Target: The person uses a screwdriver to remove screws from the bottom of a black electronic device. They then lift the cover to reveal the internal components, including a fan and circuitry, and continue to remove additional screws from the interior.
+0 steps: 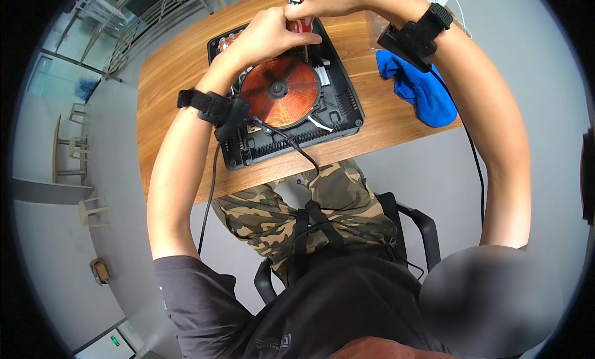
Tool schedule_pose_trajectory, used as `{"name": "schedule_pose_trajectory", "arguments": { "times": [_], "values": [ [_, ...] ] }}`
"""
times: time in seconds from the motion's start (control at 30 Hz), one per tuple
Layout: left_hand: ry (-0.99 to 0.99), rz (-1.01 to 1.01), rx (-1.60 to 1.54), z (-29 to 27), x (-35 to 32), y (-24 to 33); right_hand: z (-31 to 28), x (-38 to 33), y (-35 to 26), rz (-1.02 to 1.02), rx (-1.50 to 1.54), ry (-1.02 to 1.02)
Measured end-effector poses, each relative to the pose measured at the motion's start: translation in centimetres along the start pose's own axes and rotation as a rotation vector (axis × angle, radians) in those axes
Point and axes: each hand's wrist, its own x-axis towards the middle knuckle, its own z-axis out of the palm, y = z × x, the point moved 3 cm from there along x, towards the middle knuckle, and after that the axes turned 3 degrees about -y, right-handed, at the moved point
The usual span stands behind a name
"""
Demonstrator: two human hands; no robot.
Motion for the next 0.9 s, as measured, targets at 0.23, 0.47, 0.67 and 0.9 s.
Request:
{"name": "schedule_pose_trajectory", "arguments": {
  "times": [0.23, 0.47, 0.67, 0.9],
  "values": [
    [0.022, 0.016, -0.258, -0.9, 0.6, -1.9, -0.4, -0.2, -0.4, 0.123, -0.065, 0.022],
    [0.092, -0.003, -0.256, 0.0, 0.6, -1.4, -0.3, -0.8, -0.6, 0.192, -0.187, 0.11],
    [-0.037, -0.039, -0.45, -1.1, 0.6, -0.4, 1.8, 1.3, 1.2, 0.022, -0.164, 0.143],
    [0.1, -0.04, -0.382, -0.3, 0.1, -1.5, 0.9, 0.7, 0.5, 0.098, -0.177, 0.196]
  ]
}}
